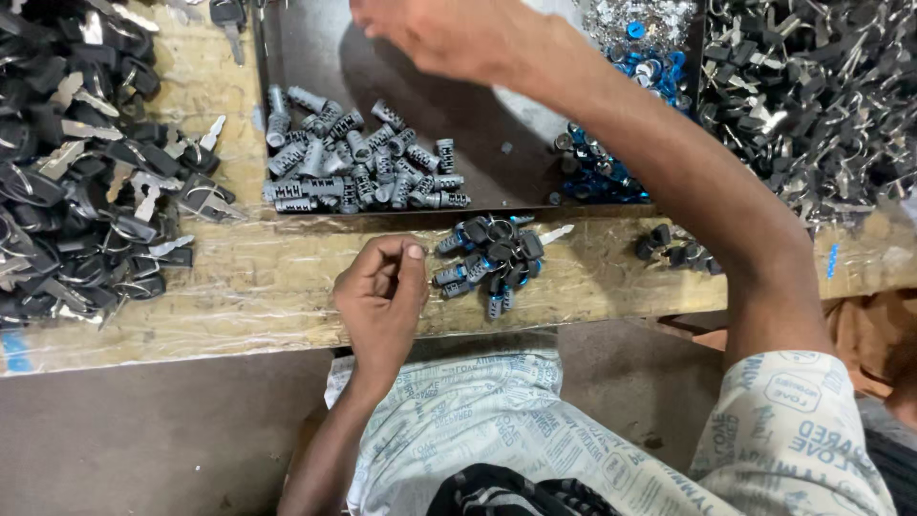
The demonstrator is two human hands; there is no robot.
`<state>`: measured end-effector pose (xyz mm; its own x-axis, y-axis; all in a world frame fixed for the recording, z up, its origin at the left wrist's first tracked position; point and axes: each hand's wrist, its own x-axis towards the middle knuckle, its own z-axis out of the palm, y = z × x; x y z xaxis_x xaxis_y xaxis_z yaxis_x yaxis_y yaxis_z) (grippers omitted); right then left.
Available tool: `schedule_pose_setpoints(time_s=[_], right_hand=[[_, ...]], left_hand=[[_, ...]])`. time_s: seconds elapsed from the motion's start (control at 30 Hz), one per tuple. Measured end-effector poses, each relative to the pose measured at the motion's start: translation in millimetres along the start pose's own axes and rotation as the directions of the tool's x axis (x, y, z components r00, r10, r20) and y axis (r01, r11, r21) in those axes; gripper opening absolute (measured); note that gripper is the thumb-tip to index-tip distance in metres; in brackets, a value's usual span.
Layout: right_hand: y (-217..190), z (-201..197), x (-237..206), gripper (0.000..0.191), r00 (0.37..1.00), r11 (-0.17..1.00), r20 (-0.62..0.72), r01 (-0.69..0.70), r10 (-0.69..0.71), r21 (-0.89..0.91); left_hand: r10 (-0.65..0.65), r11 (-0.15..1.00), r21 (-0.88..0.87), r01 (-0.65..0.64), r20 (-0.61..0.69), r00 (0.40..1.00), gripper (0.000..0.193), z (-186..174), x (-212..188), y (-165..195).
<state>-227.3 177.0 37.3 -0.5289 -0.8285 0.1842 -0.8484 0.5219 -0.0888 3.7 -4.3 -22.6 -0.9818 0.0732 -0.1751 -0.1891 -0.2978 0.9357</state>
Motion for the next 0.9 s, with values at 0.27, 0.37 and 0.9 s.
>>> schedule_pose_setpoints(time_s=[0.27,0.37,0.9], right_hand=[[-175,-66,-118,0.015,0.892,0.915,-0.401,-0.035,0.21,0.402],[-202,-47,-129,0.019,0.812,0.93,-0.5,-0.133,0.301,0.344],[-227,-16,-146,0.022,0.688,0.922,-0.613,-0.271,0.387,0.277]], left_hand=[[-0.148,0.911,-0.378,0.168,0.081,0.986,0.013,18,-18,14],[-0.183,0.902,-0.365,0.231,0.161,0.97,0.014,35,-33,16],[-0.161,0.931,-0.304,0.201,0.152,0.975,0.015,36,-50,8]])
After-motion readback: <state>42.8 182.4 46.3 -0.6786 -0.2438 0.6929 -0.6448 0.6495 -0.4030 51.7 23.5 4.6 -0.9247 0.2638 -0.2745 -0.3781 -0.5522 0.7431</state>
